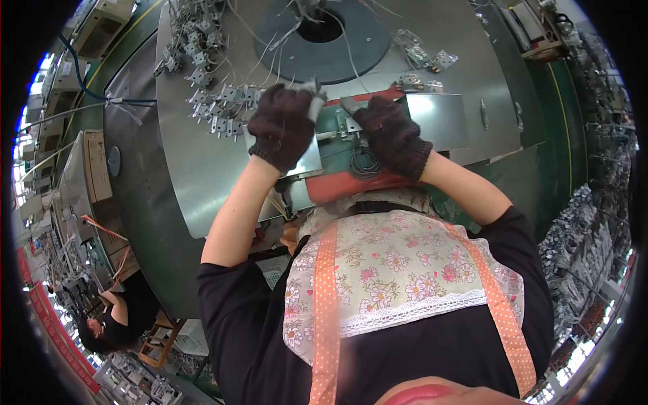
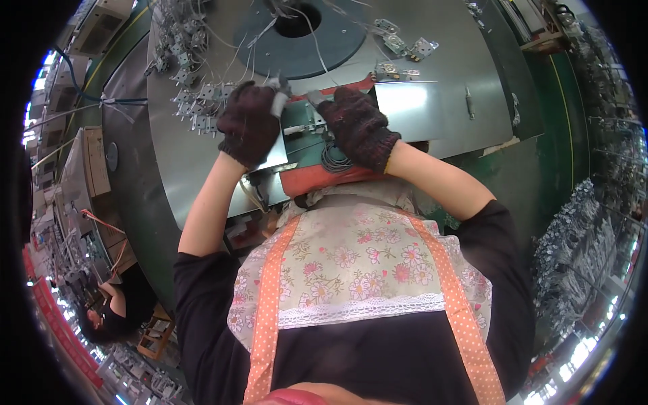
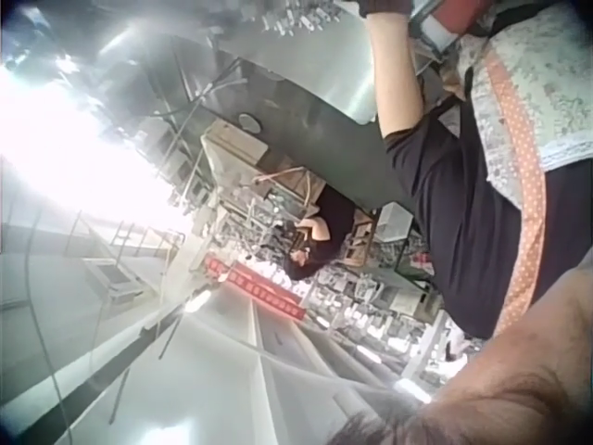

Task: Assembling small mechanical components with attached wires using a workstation press.

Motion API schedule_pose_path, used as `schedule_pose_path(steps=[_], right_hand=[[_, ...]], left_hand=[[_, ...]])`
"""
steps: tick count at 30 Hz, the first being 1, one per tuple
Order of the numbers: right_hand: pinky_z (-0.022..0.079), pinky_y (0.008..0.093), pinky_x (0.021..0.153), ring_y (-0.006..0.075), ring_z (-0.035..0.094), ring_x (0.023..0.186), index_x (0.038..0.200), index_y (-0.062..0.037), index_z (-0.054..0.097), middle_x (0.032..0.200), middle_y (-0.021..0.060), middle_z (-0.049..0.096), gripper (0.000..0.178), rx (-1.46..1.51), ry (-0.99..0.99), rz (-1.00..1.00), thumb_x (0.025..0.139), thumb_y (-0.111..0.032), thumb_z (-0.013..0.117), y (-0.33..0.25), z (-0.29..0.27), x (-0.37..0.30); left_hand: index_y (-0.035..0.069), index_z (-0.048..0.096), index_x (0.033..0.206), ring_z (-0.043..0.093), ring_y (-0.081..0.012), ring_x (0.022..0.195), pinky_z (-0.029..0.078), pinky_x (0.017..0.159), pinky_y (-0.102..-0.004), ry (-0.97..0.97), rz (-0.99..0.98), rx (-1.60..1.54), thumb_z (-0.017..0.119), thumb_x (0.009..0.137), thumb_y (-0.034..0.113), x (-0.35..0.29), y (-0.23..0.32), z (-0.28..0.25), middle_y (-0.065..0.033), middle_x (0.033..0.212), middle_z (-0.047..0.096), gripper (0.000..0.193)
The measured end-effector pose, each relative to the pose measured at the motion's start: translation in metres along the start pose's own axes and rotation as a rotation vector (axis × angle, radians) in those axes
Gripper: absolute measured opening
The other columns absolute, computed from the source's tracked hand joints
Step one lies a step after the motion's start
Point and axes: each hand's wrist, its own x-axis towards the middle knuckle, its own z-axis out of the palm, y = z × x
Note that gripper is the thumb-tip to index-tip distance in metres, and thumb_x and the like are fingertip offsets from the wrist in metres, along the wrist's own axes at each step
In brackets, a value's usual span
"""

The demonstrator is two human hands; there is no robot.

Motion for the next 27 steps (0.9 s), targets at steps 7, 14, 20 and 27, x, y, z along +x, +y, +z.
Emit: schedule_pose_path(steps=[7,14,20,27], right_hand=[[0.048,0.0515,0.091,0.0426,0.058,0.104,0.124,0.0010,0.058,0.111,0.0261,0.062,0.054,0.192,0.076,-0.027,0.074,-0.015,0.070,0.006,0.017,-0.008],[0.053,0.0454,0.092,0.0393,0.065,0.106,0.126,-0.0014,0.060,0.112,0.0216,0.065,0.048,0.625,0.035,-0.237,0.081,-0.014,0.071,0.056,-0.012,-0.006],[0.052,0.0430,0.102,0.0339,0.064,0.117,0.120,-0.0107,0.070,0.126,0.0158,0.067,0.029,0.439,0.348,-0.126,0.092,-0.018,0.068,0.179,-0.059,0.021],[0.048,0.0440,0.106,0.0370,0.059,0.121,0.128,-0.0090,0.068,0.132,0.0182,0.062,0.036,0.191,0.109,-0.056,0.100,-0.030,0.061,0.274,0.002,0.064]], left_hand=[[0.007,0.070,0.114,0.068,-0.0311,0.105,0.044,0.109,-0.0460,-0.446,0.292,0.037,0.065,0.085,0.025,0.007,0.050,0.026,-0.0154,0.107,0.072,0.034],[0.006,0.067,0.122,0.067,-0.0314,0.113,0.041,0.111,-0.0483,-0.299,0.189,-0.062,0.064,0.089,0.030,0.004,0.064,0.031,-0.0164,0.116,0.071,0.041],[-0.005,0.060,0.128,0.063,-0.0369,0.121,0.039,0.113,-0.0502,-0.253,0.147,0.085,0.063,0.092,0.040,-0.005,0.062,0.037,-0.0231,0.125,0.067,0.058],[-0.006,0.059,0.128,0.063,-0.0377,0.120,0.040,0.112,-0.0504,-0.265,0.154,0.114,0.065,0.092,0.039,0.000,0.072,0.029,-0.0245,0.122,0.068,0.058]])
